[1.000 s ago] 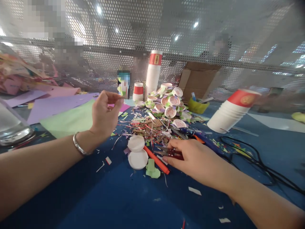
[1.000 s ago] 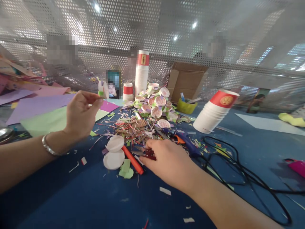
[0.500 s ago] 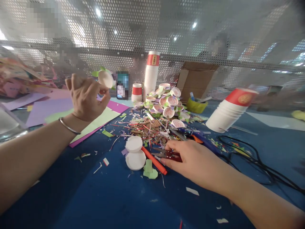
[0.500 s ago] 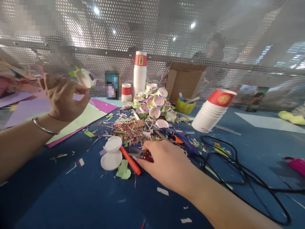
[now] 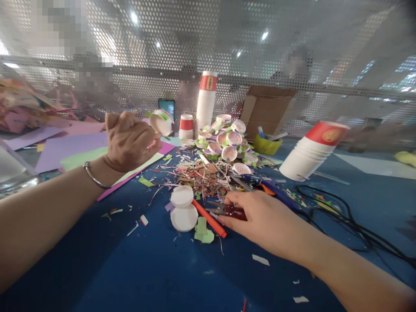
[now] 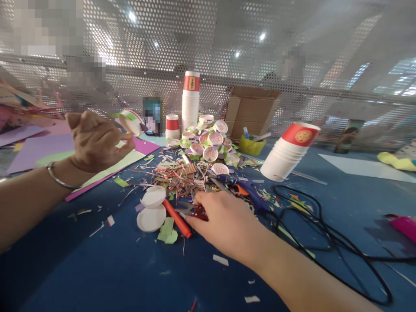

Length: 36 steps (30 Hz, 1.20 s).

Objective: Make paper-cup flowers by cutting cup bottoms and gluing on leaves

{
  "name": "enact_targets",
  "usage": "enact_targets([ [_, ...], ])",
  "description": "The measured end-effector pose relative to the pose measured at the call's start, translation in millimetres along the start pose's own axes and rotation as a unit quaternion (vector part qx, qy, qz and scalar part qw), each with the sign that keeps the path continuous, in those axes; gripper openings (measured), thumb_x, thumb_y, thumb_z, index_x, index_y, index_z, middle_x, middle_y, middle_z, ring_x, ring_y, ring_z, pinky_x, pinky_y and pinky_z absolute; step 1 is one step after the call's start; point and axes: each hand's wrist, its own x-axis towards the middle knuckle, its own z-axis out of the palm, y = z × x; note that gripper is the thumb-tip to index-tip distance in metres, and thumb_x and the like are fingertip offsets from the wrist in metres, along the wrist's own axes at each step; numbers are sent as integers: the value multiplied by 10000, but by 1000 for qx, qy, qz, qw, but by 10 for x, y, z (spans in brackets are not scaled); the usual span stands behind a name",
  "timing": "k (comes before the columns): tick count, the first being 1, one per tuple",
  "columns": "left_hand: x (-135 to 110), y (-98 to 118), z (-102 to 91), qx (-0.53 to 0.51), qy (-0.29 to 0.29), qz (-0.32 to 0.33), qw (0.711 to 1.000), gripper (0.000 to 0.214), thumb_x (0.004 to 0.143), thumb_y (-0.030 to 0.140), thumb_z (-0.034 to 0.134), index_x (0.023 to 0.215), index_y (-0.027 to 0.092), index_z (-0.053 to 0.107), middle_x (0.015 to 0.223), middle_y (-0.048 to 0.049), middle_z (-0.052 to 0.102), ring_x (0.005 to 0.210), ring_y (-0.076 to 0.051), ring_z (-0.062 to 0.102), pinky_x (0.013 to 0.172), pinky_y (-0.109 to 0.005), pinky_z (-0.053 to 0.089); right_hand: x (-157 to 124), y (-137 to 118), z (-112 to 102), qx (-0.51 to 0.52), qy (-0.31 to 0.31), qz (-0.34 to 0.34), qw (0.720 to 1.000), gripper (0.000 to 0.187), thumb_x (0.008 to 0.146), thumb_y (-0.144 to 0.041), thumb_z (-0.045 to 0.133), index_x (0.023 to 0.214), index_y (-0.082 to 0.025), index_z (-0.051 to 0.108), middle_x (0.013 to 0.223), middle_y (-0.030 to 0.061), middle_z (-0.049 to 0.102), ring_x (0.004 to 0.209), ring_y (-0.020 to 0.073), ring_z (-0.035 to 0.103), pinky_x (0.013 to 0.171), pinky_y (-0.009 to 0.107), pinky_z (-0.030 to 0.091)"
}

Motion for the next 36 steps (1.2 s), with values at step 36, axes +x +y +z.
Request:
enact_targets([
  [36, -219, 1426, -364, -684, -124, -525, 491, 208, 825, 187, 746, 719, 199, 567, 623, 36, 395, 486, -56, 316, 424, -211, 238, 125, -118, 132, 542, 174, -69, 820, 311, 951, -507, 678, 954, -205, 603, 757, -32, 678, 381, 35, 354, 403, 263, 311],
])
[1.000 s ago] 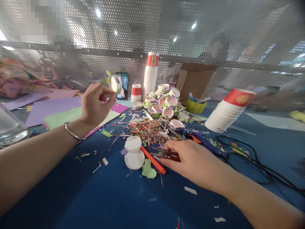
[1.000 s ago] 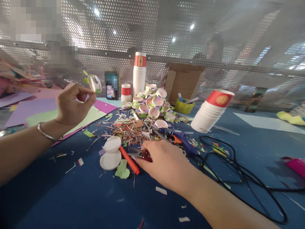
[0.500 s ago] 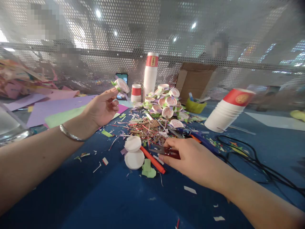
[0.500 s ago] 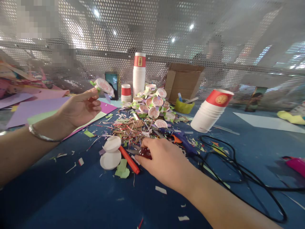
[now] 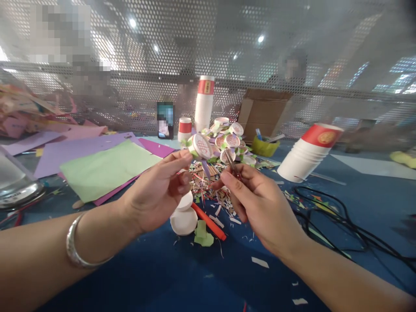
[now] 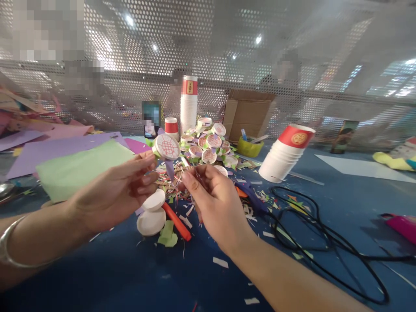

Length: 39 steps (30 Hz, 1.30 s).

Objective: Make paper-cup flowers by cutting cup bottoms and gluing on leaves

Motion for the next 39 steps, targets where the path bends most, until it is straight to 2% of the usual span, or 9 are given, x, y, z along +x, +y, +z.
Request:
enact_targets([
  [7, -75, -98, -51, -10, -7, -25, 1000, 128, 805, 192, 766, 783, 214, 642, 747, 12, 573, 531, -64, 502, 441, -206, 326, 49, 43, 39, 57, 4, 6, 998, 230, 906, -396, 743, 907, -230, 583, 507, -123, 408, 377, 55, 289, 382, 246, 237],
  [13, -51, -163, -108, 29, -9, -28, 999, 159, 732, 292, 816, 752, 212, 680, 792, -23, 638, 584, -118, 572, 478, -260, 382, 66, 76, 38, 43, 11, 17, 999, 231, 885, -404, 740, 918, -231, 590, 587, -96, 514, 372, 49, 310, 372, 252, 258],
  [18, -22, -159, -118, 81, 11, -19, 996, 237, 705, 364, 865, 764, 192, 714, 748, -20, 622, 607, -118, 582, 490, -243, 359, 81, 96, 38, 40, -2, 24, 999, 234, 861, -369, 786, 860, -220, 605, 618, -94, 519, 378, 33, 335, 361, 231, 249],
  [22, 24, -130, -134, 95, 39, 1, 995, 207, 730, 322, 852, 748, 191, 693, 770, -27, 642, 647, -131, 624, 494, -246, 363, 86, 100, 34, 50, -11, 46, 998, 249, 860, -364, 795, 829, -216, 596, 594, -101, 491, 374, 32, 338, 357, 224, 244],
  [25, 116, -74, -155, 62, 44, 26, 997, 163, 768, 262, 820, 746, 189, 675, 782, -15, 644, 699, -136, 669, 508, -236, 401, 80, 88, 40, 60, -16, 55, 997, 240, 876, -355, 780, 840, -213, 590, 634, -93, 542, 362, 18, 330, 353, 223, 234],
  [29, 236, -12, -172, 35, 53, 84, 994, 89, 826, 195, 742, 765, 176, 681, 817, -9, 659, 715, -125, 691, 555, -221, 469, 83, 80, 52, 56, -17, 40, 997, 213, 919, -365, 734, 871, -211, 595, 679, -84, 567, 353, 7, 337, 355, 221, 236],
  [32, 203, -49, -156, 47, 34, 104, 993, 124, 811, 230, 770, 772, 174, 666, 844, -13, 690, 725, -123, 689, 589, -215, 488, 92, 95, 57, 47, -10, 33, 998, 240, 903, -406, 752, 885, -215, 609, 638, -94, 529, 354, 13, 337, 349, 212, 250],
  [35, 70, -147, -113, 65, -16, 78, 995, 258, 754, 310, 851, 745, 172, 633, 797, -14, 704, 728, -128, 672, 637, -226, 505, 95, 114, 64, 35, 5, 21, 999, 271, 876, -438, 776, 884, -215, 622, 612, -96, 516, 360, 20, 338, 343, 202, 259],
  [39, -34, -230, -86, 95, -40, 84, 991, 312, 735, 330, 885, 690, 153, 632, 728, -4, 681, 655, -82, 591, 598, -194, 455, 101, 138, 66, 22, 16, -5, 1000, 278, 862, -439, 793, 840, -211, 635, 568, -93, 493, 376, 32, 352, 349, 202, 258],
])
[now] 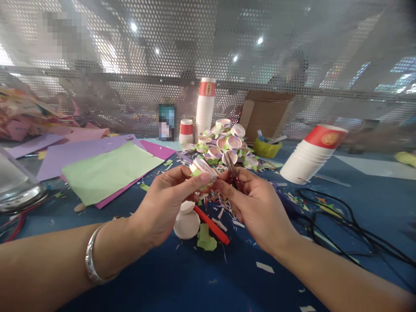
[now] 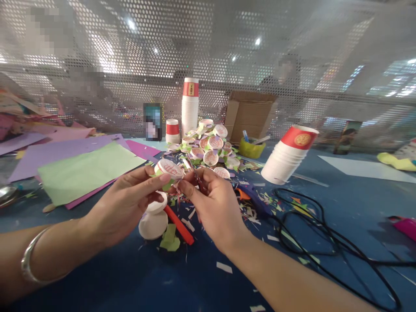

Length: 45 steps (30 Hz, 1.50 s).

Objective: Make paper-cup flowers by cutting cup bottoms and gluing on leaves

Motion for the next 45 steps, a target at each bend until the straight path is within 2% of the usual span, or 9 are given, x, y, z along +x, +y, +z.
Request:
enact_targets([
  [7, 97, 40, -81, 17, 81, 98, 992, 243, 759, 333, 879, 752, 173, 695, 774, 6, 685, 717, -89, 604, 620, -188, 466, 63, 44, -16, 1, 12, -16, 1000, 200, 880, -387, 785, 887, -218, 679, 530, -93, 480, 372, 48, 360, 355, 215, 277],
  [12, -1, -3, -16, 17, 57, 93, 994, 284, 729, 310, 902, 689, 173, 657, 727, 16, 678, 652, -78, 561, 601, -198, 458, 63, 21, -6, 7, 8, -32, 999, 201, 874, -394, 793, 919, -215, 714, 552, -83, 510, 382, 48, 361, 360, 222, 281],
  [18, 12, 27, -21, 52, 54, 152, 986, 209, 797, 312, 847, 749, 186, 686, 764, 5, 700, 688, -90, 593, 624, -209, 451, 38, 31, 3, 13, 9, -31, 999, 184, 897, -398, 768, 947, -226, 722, 543, -86, 489, 379, 50, 359, 354, 215, 275],
  [21, 144, 95, -92, 57, 96, 183, 977, 216, 799, 312, 824, 751, 188, 654, 771, 5, 686, 741, -116, 643, 651, -221, 465, 40, 41, 4, 10, 10, -28, 999, 164, 916, -380, 741, 972, -228, 716, 586, -80, 514, 372, 43, 365, 350, 217, 270],
  [24, 241, 122, -152, 21, 141, 149, 979, 205, 770, 262, 802, 721, 182, 620, 771, 15, 667, 723, -123, 663, 633, -221, 467, 48, 56, 7, -1, 11, -19, 1000, 188, 920, -397, 730, 964, -216, 703, 670, -58, 588, 361, 30, 357, 338, 225, 255],
  [31, 93, 35, -69, -20, -21, 51, 998, 104, 823, 235, 761, 798, 167, 687, 836, -17, 731, 751, -126, 679, 678, -229, 538, 57, 88, 4, 9, 6, -22, 1000, 253, 865, -406, 793, 1014, -217, 716, 726, -56, 615, 375, 19, 353, 327, 223, 242],
  [35, 60, 23, -53, -33, -36, 42, 998, 159, 832, 232, 781, 751, 167, 661, 815, -12, 748, 731, -114, 686, 697, -225, 556, 40, 91, 6, 43, -14, 1, 999, 263, 868, -428, 790, 1005, -221, 702, 670, -77, 587, 373, 24, 360, 322, 204, 238],
  [40, 93, -8, -82, -7, -60, 73, 995, 121, 821, 243, 800, 823, 179, 698, 849, -20, 755, 751, -128, 684, 737, -257, 558, 27, 66, 19, 109, -24, 31, 993, 199, 869, -358, 793, 963, -212, 694, 579, -103, 513, 364, 23, 320, 338, 204, 207],
  [45, 125, -24, -106, 52, -26, 94, 994, 173, 774, 268, 845, 782, 182, 695, 796, -9, 715, 692, -103, 610, 625, -221, 464, 43, 9, 14, 149, -11, 58, 987, 192, 809, -290, 828, 870, -195, 672, 624, -90, 547, 382, 18, 304, 356, 222, 190],
])
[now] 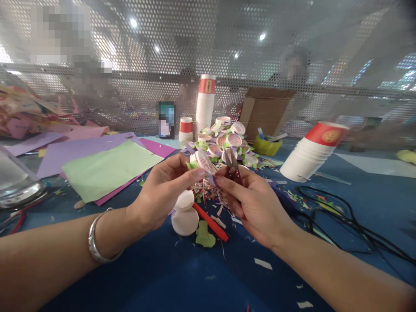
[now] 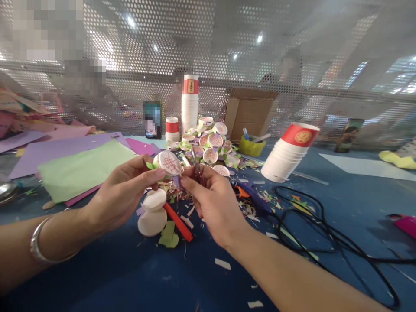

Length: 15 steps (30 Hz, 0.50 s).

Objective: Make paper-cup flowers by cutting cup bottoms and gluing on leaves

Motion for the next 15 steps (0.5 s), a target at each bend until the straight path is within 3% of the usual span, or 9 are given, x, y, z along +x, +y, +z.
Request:
enact_targets([
  [3, 38, 6, -11, -8, 33, -40, 999, 217, 768, 312, 837, 761, 176, 668, 786, -17, 707, 703, -119, 638, 612, -228, 457, 3, -11, -12, -14, 3, 4, 1000, 176, 822, -294, 810, 875, -201, 670, 558, -101, 495, 377, 34, 270, 363, 237, 180],
  [7, 96, 5, -45, -15, 32, -108, 993, 203, 780, 327, 803, 810, 166, 684, 847, -32, 707, 721, -131, 672, 612, -235, 476, -11, 17, -40, -58, -4, 18, 998, 187, 880, -360, 770, 881, -216, 651, 452, -129, 378, 366, 54, 238, 371, 246, 166],
  [12, 227, -4, -183, 100, 12, -154, 983, 231, 778, 333, 785, 754, 178, 615, 712, -16, 649, 609, -129, 637, 532, -239, 429, -41, 32, -45, -139, 17, 10, 990, 250, 921, -433, 716, 856, -201, 651, 509, -97, 485, 369, 42, 259, 381, 245, 204],
  [15, 398, -16, -263, 214, -20, -99, 971, 220, 786, 326, 774, 786, 176, 614, 686, -30, 650, 623, -147, 634, 580, -270, 477, -55, 20, -36, -170, 12, -3, 985, 224, 930, -418, 691, 879, -202, 661, 602, -69, 578, 363, 35, 284, 380, 253, 206],
])
